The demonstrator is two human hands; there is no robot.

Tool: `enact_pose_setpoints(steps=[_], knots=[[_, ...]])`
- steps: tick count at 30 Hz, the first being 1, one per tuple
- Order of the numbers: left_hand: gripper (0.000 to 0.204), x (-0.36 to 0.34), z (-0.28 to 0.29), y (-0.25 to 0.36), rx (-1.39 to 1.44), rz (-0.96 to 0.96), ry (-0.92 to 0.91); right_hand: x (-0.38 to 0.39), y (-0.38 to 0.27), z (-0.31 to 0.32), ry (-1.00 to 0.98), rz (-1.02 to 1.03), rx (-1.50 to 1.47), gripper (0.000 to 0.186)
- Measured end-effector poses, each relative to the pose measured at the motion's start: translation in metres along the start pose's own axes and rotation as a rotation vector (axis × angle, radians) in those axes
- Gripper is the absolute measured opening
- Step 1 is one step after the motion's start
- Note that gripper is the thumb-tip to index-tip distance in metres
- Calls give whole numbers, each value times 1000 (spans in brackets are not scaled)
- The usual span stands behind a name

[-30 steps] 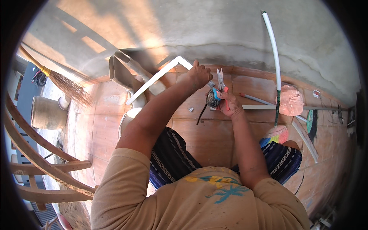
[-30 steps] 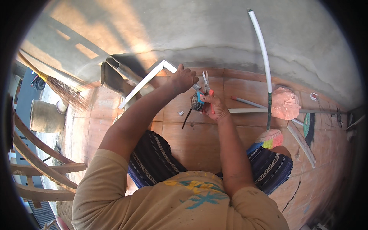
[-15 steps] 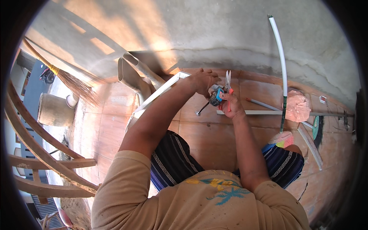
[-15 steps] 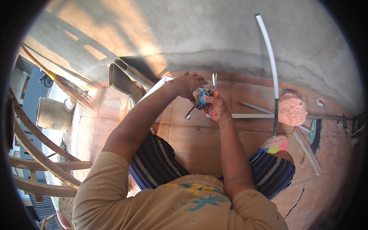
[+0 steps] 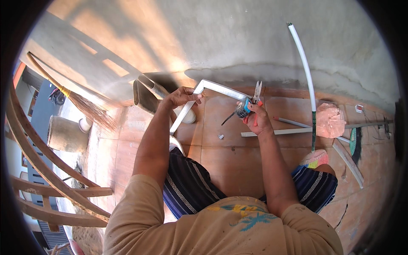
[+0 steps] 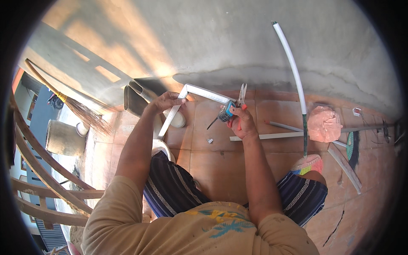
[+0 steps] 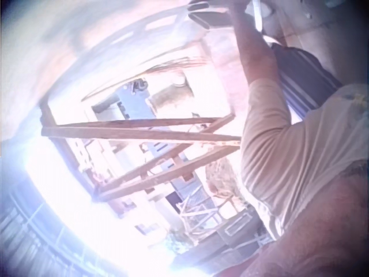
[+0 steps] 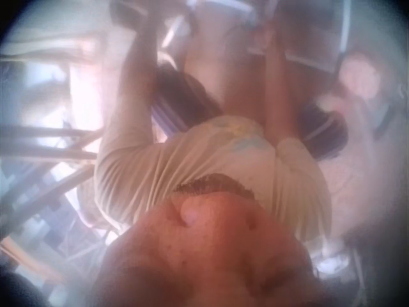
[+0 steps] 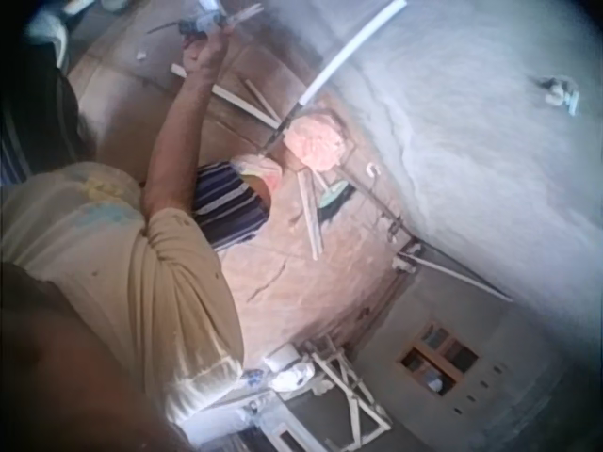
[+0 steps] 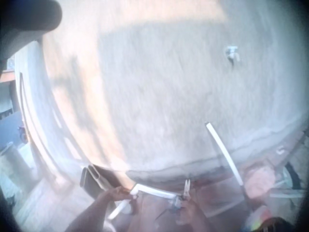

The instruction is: The person measures and cuts white PVC profiles using a tape measure and shears. They measure the profile, mark it, and cut it to size, repeating the process for multiple pieces.

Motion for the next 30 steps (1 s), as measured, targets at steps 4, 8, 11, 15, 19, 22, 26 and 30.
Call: enact_pose_setpoints(steps=[4,8,11,15,19,22,26,30], knots=[[29,4,7,62,120,-132,100,-9,-2,-15,-92,6,-120,53],[33,9,15,99,115,-254,146,-13,-11,-33,-120,55,-130,51],[51,25,11,130,172,-281,44,-15,-27,-41,-162,76,-133,50],[75,45,2,177,172,-430,-13,-12,-45,-60,-231,138,-149,55],[77,55,-4,207,280,-568,-76,-6,-70,-72,-266,184,-157,60],[62,57,-8,216,364,-611,-132,-3,-82,-76,-229,213,-155,59],[56,50,18,201,420,-642,-44,-11,-78,-88,-324,152,-169,66],[55,49,62,193,764,-775,114,-10,-76,-75,-348,105,-130,68]])
Point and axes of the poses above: each hand's wrist, its own x-axis away from the middle knuckle, its own z-axis out of the back of the hand, y = z × x, the point moved 5 cm from there along -x, towards the middle knuckle, and after that the axes turned 13 degrees about -x, right-handed, at the moved point
